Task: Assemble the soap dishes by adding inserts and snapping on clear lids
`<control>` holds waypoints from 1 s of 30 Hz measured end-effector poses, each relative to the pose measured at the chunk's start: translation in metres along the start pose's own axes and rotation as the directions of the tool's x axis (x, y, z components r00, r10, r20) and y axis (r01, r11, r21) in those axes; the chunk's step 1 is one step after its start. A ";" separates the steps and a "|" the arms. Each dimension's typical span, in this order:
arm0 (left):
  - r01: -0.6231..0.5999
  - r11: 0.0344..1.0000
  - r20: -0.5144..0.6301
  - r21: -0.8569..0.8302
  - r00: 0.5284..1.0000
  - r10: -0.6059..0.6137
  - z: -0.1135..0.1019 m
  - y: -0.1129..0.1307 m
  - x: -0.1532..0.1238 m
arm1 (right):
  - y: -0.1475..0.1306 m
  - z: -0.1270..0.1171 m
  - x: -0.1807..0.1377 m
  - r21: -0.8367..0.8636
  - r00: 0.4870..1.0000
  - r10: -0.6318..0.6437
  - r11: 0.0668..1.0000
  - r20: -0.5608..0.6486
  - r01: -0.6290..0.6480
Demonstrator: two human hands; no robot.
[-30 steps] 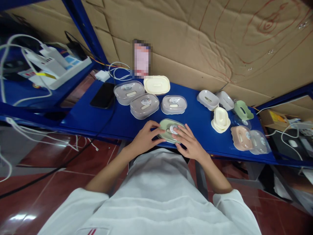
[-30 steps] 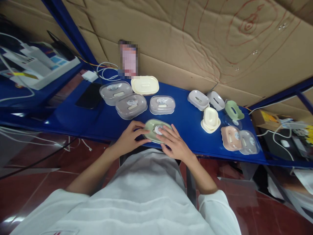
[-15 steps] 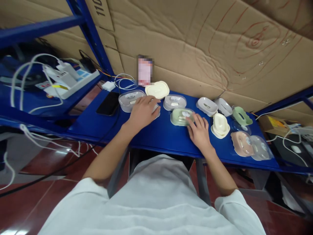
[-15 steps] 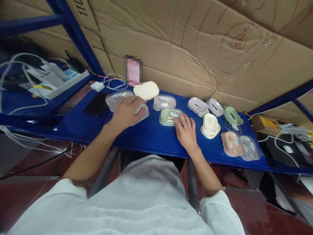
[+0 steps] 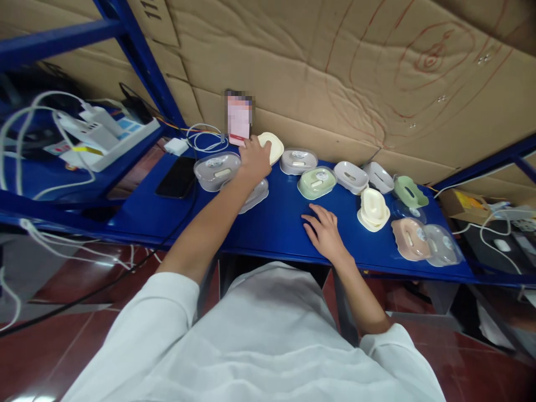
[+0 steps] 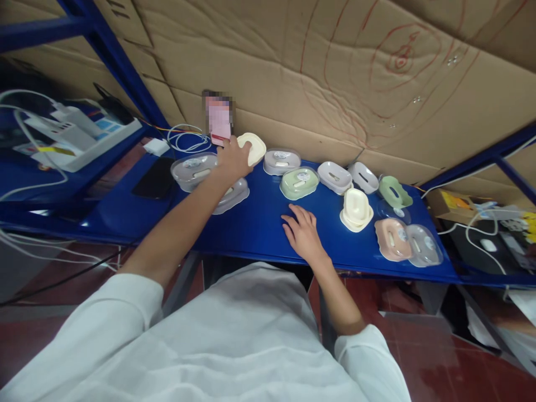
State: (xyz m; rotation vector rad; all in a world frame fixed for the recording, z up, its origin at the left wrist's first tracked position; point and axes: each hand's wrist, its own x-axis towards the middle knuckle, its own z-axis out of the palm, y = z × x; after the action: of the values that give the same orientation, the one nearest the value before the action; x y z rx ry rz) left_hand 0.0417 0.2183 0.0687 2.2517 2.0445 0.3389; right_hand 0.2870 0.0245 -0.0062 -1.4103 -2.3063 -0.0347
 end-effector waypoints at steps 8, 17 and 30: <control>-0.075 0.873 -0.040 -0.481 0.997 0.064 -0.032 -0.007 -0.007 | -0.001 -0.003 0.000 0.093 1.000 0.016 0.996 -0.026 -0.014; 0.222 0.037 0.205 -0.974 0.805 0.558 0.021 0.028 -0.153 | -0.031 0.008 0.000 0.529 0.935 0.203 0.848 -0.290 -0.020; -0.015 0.750 0.184 -0.661 0.966 0.182 0.028 -0.011 -0.196 | -0.008 -0.017 -0.014 0.347 0.890 0.338 0.910 -0.307 -0.226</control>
State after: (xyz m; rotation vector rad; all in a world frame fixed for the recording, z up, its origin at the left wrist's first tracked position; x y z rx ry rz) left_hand 0.0207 0.0283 0.0176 1.8393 1.3784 0.6433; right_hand 0.2917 0.0046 0.0049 -1.4295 -1.7048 0.1335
